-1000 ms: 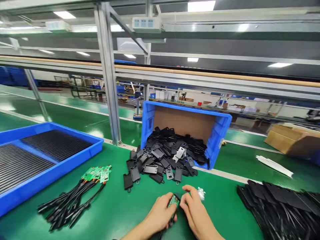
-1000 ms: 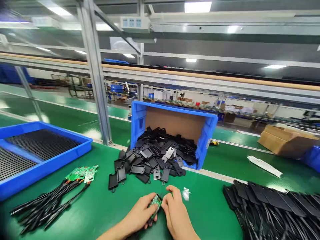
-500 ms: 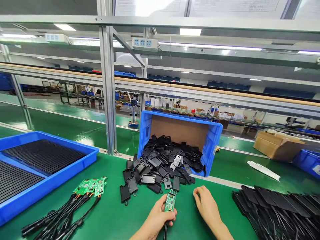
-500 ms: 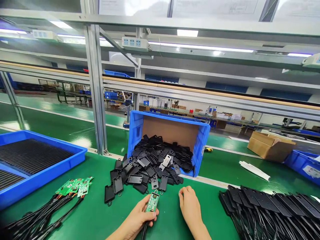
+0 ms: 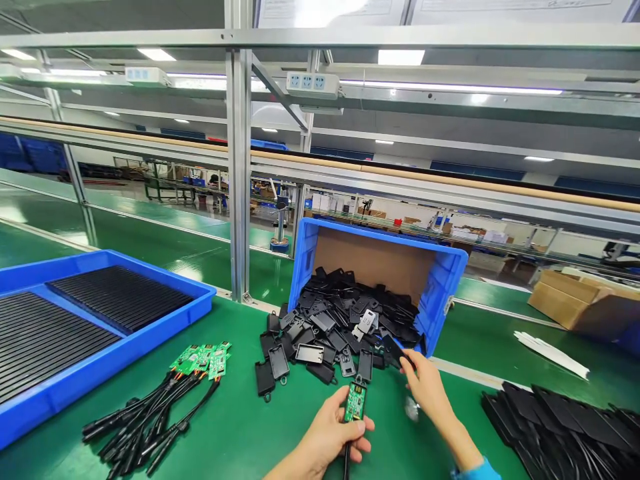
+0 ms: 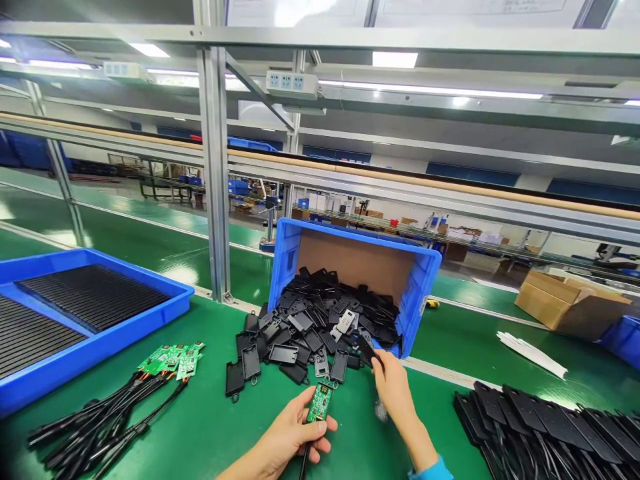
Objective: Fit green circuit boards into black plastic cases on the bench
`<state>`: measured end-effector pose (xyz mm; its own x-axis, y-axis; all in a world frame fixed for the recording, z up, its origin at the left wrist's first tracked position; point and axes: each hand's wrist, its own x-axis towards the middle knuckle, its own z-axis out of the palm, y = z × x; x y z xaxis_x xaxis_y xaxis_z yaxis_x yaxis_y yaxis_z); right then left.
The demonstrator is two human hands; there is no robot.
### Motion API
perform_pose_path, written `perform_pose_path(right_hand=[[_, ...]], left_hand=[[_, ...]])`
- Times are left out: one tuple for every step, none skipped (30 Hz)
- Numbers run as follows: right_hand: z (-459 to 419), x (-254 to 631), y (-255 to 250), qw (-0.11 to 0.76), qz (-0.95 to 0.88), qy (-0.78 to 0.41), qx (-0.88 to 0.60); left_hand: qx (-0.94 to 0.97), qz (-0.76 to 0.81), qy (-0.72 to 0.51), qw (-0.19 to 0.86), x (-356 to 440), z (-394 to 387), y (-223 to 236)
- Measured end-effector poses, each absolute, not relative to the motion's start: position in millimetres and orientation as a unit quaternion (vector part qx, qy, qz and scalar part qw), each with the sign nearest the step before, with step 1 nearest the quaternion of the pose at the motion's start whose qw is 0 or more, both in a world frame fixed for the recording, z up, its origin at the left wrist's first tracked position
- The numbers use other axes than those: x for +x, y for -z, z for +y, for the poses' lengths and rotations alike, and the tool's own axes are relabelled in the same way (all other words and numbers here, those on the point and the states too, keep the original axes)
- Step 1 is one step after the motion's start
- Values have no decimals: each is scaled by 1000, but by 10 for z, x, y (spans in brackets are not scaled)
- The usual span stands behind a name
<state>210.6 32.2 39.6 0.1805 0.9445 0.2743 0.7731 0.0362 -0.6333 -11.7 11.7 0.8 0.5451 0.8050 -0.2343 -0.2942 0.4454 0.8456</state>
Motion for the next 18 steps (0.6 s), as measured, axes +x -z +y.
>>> perform_pose_path(right_hand=[[234,2085,-405,371,-625,-156,-669],[142,2053,-413,385,-623,-186,-655],[51,2013,-420,400,-619,-217,-640],[-34,1969,-427,420,-611,-251,-623],[-111,1921,-433,442,-597,-288,-604],[-176,1874,-437,465,-579,-328,-584],[-226,1828,-436,485,-558,-366,-565],[-263,1785,-429,500,-539,-400,-548],[-285,1746,-415,508,-524,-425,-536],[-295,1712,-393,510,-516,-439,-530],[-295,1682,-365,510,-513,-447,-526],[-288,1657,-332,512,-511,-452,-522],[-279,1636,-298,513,-512,-453,-518],[-269,1618,-265,515,-516,-449,-516],[-261,1603,-235,517,-522,-442,-515],[-256,1590,-211,517,-528,-432,-516],[-255,1576,-192,519,-534,-420,-519],[-256,1563,-177,521,-541,-406,-521]], left_hand=[[397,327,-349,783,-109,108,-10],[404,329,-346,781,-103,98,-17],[412,328,-342,778,-101,86,-27],[423,327,-336,776,-100,75,-38],[434,323,-329,774,-100,65,-46],[444,320,-321,773,-101,57,-51],[449,319,-315,773,-102,51,-50],[451,319,-311,773,-103,47,-44],[452,317,-308,775,-104,45,-35],[454,315,-304,776,-106,43,-25],[457,309,-298,779,-108,41,-18],[464,300,-289,782,-111,38,-14],[472,289,-277,785,-115,34,-17],[478,280,-266,789,-120,28,-26],[482,273,-257,792,-123,21,-41],[485,268,-250,794,-125,14,-59],[490,265,-247,793,-125,6,-80],[494,261,-247,792,-123,-2,-100]])
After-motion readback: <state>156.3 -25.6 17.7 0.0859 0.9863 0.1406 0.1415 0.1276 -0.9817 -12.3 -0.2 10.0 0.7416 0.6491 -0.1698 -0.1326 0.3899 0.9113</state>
